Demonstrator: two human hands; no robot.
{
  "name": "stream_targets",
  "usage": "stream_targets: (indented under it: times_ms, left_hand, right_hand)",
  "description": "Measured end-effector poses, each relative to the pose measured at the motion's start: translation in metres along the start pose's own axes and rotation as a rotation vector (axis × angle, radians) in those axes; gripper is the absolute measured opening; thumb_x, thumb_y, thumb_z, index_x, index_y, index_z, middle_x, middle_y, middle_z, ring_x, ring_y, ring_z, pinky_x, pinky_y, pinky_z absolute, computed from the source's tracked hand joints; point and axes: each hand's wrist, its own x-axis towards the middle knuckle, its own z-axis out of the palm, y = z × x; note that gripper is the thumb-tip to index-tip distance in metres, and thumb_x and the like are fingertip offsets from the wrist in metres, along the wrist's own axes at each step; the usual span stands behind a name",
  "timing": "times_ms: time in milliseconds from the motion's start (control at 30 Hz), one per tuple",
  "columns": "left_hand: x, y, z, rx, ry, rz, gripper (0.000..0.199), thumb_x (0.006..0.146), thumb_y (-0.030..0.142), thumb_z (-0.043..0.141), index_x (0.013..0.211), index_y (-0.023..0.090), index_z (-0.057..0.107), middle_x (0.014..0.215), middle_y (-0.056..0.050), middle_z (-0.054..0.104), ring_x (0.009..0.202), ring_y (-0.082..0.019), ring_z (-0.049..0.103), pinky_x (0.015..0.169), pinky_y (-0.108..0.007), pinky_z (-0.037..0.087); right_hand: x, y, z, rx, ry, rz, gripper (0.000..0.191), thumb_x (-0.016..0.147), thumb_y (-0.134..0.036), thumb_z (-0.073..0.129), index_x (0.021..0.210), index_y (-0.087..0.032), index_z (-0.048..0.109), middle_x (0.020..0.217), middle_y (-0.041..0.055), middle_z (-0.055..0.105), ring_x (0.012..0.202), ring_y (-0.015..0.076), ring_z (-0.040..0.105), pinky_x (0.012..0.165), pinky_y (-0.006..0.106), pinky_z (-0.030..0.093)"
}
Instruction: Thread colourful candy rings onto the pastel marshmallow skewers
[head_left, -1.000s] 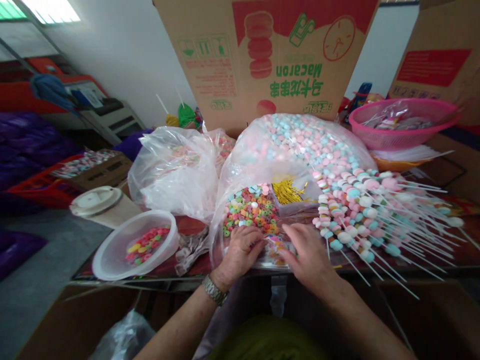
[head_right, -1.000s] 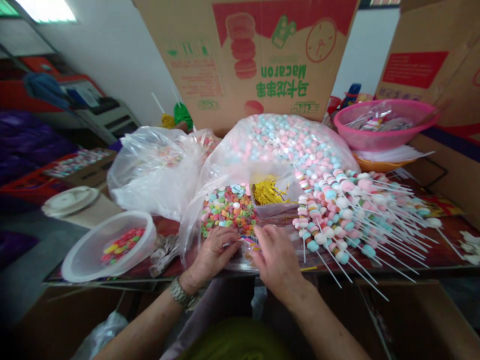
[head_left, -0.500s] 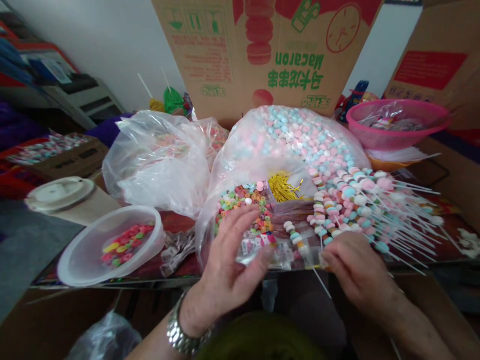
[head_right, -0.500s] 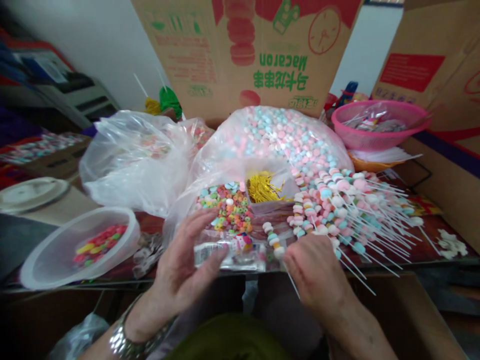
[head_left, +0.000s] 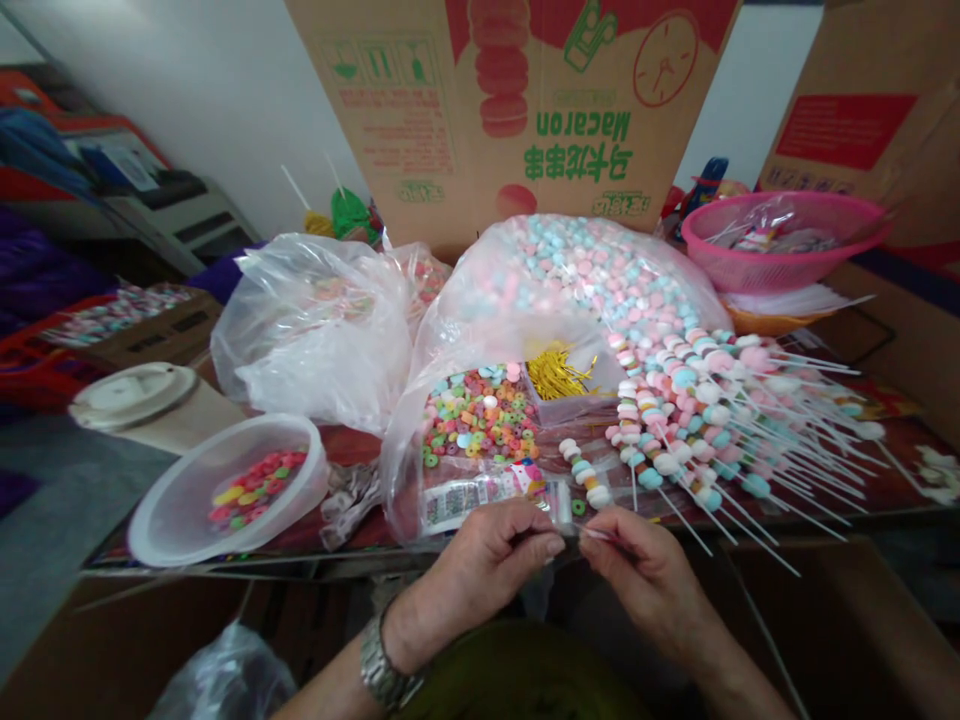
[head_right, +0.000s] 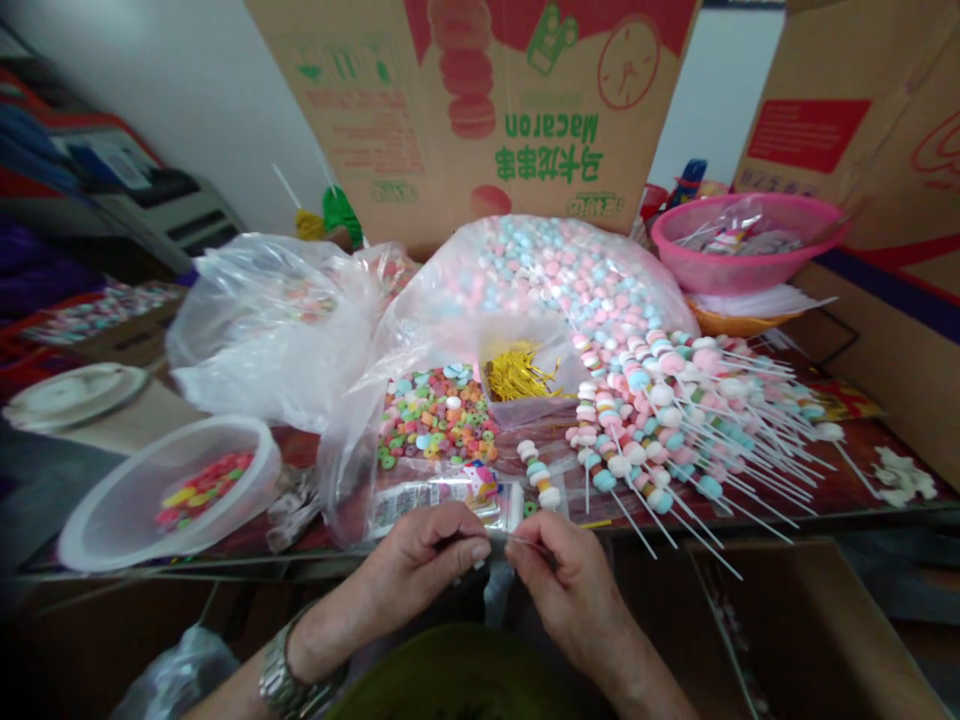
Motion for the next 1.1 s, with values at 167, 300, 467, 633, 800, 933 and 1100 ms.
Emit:
stream_targets:
  times_ms: [167, 300, 467, 633, 800, 933, 1100]
  left_hand:
    - [-0.002, -0.008, 0.011, -0.061, 0.093, -0.128, 0.011, 0.074, 0.026, 0.065, 0.076, 0.016, 0.060, 0.063, 0.003, 0.057, 0.056, -0.010, 0.047, 0.053, -0.019, 0.036]
    - [-0.002, -0.017, 0.002, 0.045, 0.060, -0.064, 0.020, 0.083, 0.027, 0.055, 0.066, 0.015, 0.058, 0.058, 0.003, 0.051, 0.056, -0.010, 0.045, 0.055, -0.020, 0.035]
    - [-0.006, -0.014, -0.026, 0.234, 0.002, 0.098, 0.030, 0.092, 0.031, 0.042, 0.070, 0.016, 0.056, 0.068, 0.000, 0.053, 0.067, -0.012, 0.047, 0.062, -0.021, 0.037]
    - [-0.007, -0.013, -0.048, 0.244, -0.268, 0.059, 0.032, 0.095, 0.033, 0.035, 0.077, 0.017, 0.056, 0.068, 0.001, 0.053, 0.063, -0.012, 0.047, 0.060, -0.021, 0.039]
    - [-0.006, -0.004, -0.046, 0.481, 0.138, 0.088, 0.029, 0.090, 0.037, 0.044, 0.105, 0.017, 0.058, 0.108, -0.010, 0.061, 0.102, -0.024, 0.054, 0.091, -0.037, 0.040]
    - [-0.006, -0.002, -0.021, 0.342, 0.145, 0.051, 0.029, 0.085, 0.039, 0.054, 0.103, 0.017, 0.058, 0.095, -0.008, 0.067, 0.087, -0.021, 0.060, 0.076, -0.031, 0.048]
    - [-0.009, -0.022, -0.009, 0.190, 0.184, 0.092, 0.024, 0.086, 0.031, 0.054, 0.067, 0.017, 0.055, 0.056, 0.003, 0.056, 0.051, -0.009, 0.049, 0.048, -0.018, 0.037]
  right_hand:
    - [0.001, 0.007, 0.012, 0.099, 0.234, 0.100, 0.038, 0.086, -0.043, 0.050, 0.056, -0.019, 0.047, 0.051, -0.0045, 0.043, 0.049, 0.0098, 0.040, 0.048, 0.021, 0.030]
    - [0.002, 0.009, 0.017, 0.265, 0.344, 0.266, 0.048, 0.087, -0.050, 0.044, 0.051, -0.019, 0.047, 0.044, -0.0041, 0.041, 0.045, 0.0102, 0.040, 0.046, 0.022, 0.032]
    - [0.006, 0.006, 0.015, 0.277, 0.274, 0.193, 0.037, 0.085, -0.044, 0.051, 0.059, -0.018, 0.054, 0.056, -0.0026, 0.048, 0.055, 0.0116, 0.044, 0.053, 0.022, 0.034]
    - [0.014, 0.004, 0.011, 0.530, 0.186, 0.188, 0.022, 0.076, -0.038, 0.064, 0.069, -0.018, 0.055, 0.064, -0.0036, 0.049, 0.061, 0.0115, 0.043, 0.057, 0.021, 0.035]
    - [0.012, 0.001, 0.021, 0.392, 0.226, 0.177, 0.029, 0.081, -0.039, 0.057, 0.063, -0.019, 0.048, 0.059, -0.0050, 0.040, 0.056, 0.0102, 0.035, 0.052, 0.021, 0.031]
    - [0.008, -0.002, 0.032, 0.243, 0.287, 0.102, 0.033, 0.085, -0.041, 0.050, 0.061, -0.019, 0.046, 0.058, -0.0050, 0.036, 0.055, 0.0105, 0.035, 0.051, 0.021, 0.031]
    - [0.011, 0.002, 0.024, 0.077, 0.347, 0.190, 0.046, 0.091, -0.047, 0.036, 0.054, -0.020, 0.041, 0.050, -0.0034, 0.039, 0.049, 0.0116, 0.039, 0.047, 0.022, 0.033]
